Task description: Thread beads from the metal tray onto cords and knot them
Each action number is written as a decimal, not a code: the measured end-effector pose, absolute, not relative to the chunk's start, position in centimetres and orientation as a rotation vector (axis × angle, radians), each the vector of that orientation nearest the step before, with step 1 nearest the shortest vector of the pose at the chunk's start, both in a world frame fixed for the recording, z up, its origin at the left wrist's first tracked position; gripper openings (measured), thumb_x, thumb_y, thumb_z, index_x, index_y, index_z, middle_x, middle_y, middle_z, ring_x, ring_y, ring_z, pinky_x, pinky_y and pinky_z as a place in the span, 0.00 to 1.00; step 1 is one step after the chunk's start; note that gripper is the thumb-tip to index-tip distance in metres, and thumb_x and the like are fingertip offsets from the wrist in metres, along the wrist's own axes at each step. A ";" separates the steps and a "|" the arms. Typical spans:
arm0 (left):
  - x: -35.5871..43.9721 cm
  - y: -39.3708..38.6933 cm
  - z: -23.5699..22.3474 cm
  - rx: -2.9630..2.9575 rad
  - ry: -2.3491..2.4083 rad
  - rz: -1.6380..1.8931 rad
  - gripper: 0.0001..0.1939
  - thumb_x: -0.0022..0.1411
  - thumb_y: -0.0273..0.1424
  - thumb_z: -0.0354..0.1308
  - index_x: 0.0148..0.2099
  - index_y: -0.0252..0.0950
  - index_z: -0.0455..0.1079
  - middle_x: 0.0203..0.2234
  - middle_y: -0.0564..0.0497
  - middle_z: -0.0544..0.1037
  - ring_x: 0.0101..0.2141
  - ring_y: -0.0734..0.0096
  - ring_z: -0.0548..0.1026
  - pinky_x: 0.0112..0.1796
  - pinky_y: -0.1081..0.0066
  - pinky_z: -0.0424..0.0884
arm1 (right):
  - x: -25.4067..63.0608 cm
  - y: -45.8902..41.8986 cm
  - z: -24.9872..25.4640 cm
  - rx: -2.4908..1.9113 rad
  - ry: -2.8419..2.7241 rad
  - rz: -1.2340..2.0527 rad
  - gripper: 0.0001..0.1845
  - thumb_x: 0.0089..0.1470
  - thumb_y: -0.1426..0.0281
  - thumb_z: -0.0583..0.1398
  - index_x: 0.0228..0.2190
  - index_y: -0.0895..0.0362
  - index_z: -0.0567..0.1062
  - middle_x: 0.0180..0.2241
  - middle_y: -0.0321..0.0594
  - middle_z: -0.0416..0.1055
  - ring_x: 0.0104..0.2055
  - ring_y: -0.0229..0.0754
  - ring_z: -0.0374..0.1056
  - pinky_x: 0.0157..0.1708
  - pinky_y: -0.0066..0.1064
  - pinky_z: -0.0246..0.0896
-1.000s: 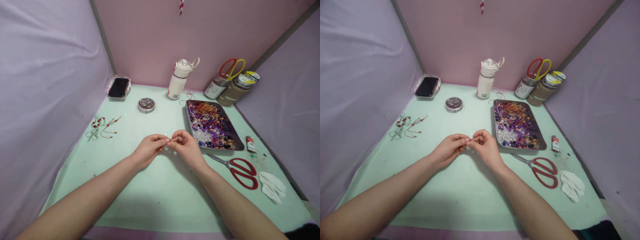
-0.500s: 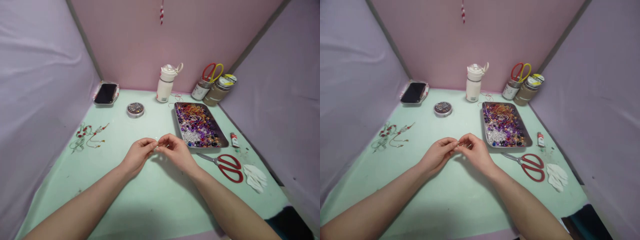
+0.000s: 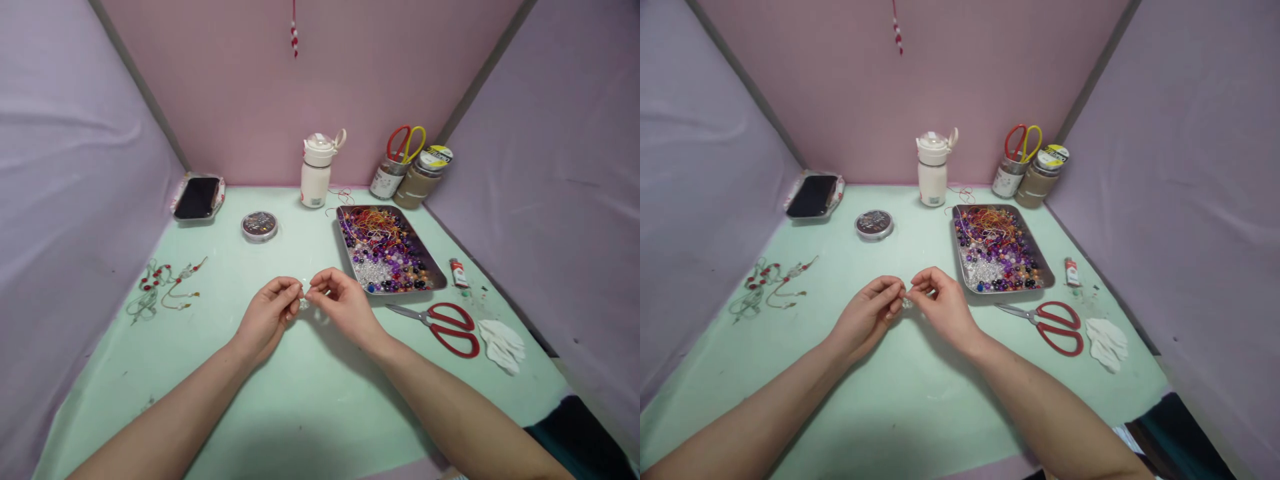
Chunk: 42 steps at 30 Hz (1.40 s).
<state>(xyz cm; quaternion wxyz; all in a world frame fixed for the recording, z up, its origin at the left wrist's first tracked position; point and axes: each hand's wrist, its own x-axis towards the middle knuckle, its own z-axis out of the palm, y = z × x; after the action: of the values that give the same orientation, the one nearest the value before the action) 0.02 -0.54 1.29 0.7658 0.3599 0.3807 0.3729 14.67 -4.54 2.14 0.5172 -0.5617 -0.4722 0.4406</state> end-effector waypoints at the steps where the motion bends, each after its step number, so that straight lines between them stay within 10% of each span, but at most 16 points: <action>1: 0.0 -0.5 1.4 0.793 0.820 0.808 0.09 0.53 0.33 0.65 0.34 0.34 0.70 0.23 0.56 0.70 0.20 0.85 0.61 0.22 0.81 0.56 | 14.7 -4.5 2.2 -1.350 -1.121 1.061 0.10 0.45 0.66 0.64 0.30 0.55 0.71 0.27 0.34 0.70 0.29 0.37 0.66 0.31 0.30 0.60; 25: 0.0 -0.6 1.4 0.773 0.813 0.771 0.09 0.48 0.31 0.68 0.29 0.31 0.74 0.21 0.54 0.69 0.24 0.81 0.61 0.28 0.77 0.59 | 14.4 -4.8 2.0 -1.354 -1.204 1.083 0.09 0.47 0.68 0.63 0.30 0.55 0.68 0.27 0.33 0.70 0.29 0.37 0.67 0.30 0.29 0.60; 42: -0.3 -0.2 2.1 1.023 0.984 0.606 0.12 0.47 0.38 0.68 0.28 0.34 0.75 0.22 0.53 0.67 0.24 0.76 0.59 0.26 0.76 0.59 | 30.5 -2.7 5.6 -2.131 -1.988 0.178 0.09 0.48 0.78 0.58 0.24 0.55 0.77 0.30 0.41 0.73 0.33 0.43 0.67 0.35 0.33 0.56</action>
<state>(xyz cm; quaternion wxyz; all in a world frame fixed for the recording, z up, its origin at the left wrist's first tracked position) -0.28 -0.24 2.12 0.7166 0.4623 0.4447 0.2738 30.46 -2.66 5.59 0.1105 -0.7253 -0.6768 0.0607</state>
